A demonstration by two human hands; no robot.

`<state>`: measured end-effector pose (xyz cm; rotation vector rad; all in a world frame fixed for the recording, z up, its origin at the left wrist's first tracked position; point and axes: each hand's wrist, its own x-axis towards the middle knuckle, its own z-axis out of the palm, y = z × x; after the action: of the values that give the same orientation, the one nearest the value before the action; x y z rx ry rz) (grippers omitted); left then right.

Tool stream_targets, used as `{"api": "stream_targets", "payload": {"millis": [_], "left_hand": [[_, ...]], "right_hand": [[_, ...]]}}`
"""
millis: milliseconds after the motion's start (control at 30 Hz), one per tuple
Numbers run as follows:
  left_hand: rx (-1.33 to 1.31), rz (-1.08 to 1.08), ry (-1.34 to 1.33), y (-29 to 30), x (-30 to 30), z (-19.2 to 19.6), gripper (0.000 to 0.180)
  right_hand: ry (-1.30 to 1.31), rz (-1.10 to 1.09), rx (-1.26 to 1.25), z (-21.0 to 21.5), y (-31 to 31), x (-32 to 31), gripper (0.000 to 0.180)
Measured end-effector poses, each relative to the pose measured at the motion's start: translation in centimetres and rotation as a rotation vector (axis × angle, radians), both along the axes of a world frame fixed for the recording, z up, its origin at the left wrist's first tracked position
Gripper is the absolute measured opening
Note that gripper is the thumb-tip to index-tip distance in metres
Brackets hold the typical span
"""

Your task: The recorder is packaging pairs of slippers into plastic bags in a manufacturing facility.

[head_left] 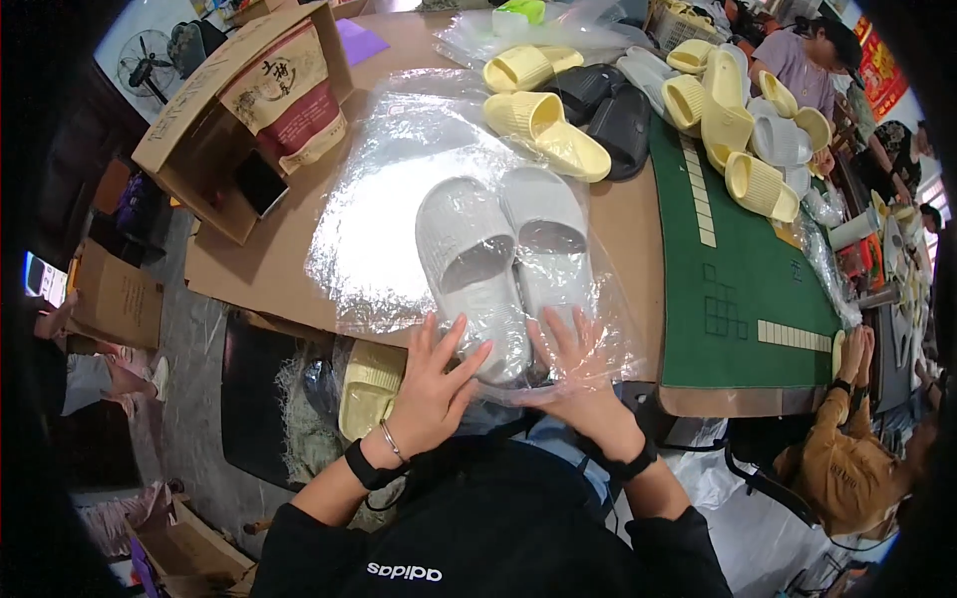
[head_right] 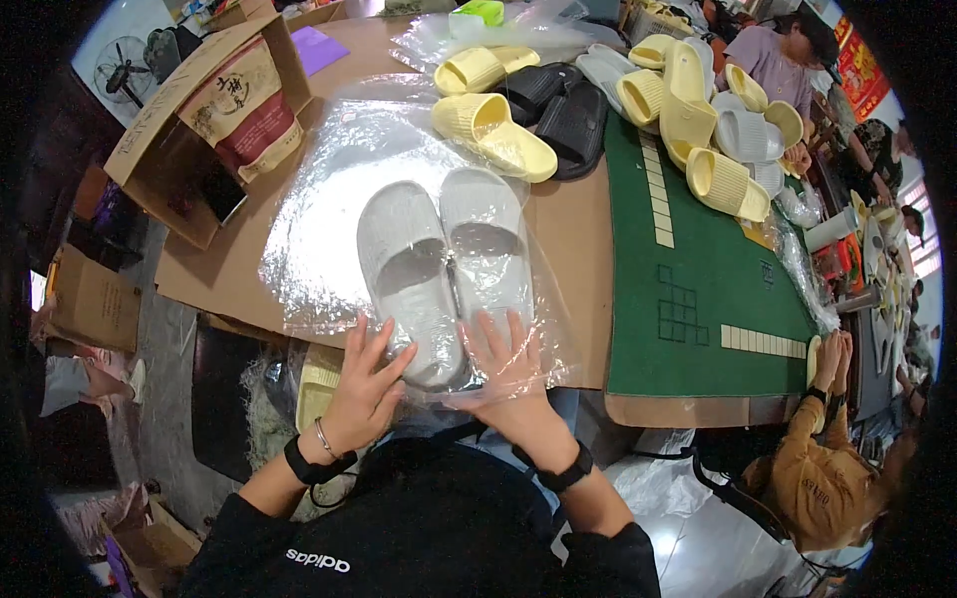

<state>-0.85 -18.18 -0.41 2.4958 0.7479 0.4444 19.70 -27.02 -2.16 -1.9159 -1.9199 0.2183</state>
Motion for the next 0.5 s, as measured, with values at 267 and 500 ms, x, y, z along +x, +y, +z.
{"api": "stream_targets", "payload": {"millis": [267, 500], "left_hand": [[-0.238, -0.055, -0.159, -0.2, 0.2, -0.4, 0.036], [-0.312, -0.067, -0.205, 0.1, -0.9, -0.4, 0.036]], "right_hand": [[0.017, -0.126, 0.033, -3.1, 0.6, -2.9, 0.085], [0.061, -0.248, 0.071, -2.4, 5.6, -4.7, 0.079]]}}
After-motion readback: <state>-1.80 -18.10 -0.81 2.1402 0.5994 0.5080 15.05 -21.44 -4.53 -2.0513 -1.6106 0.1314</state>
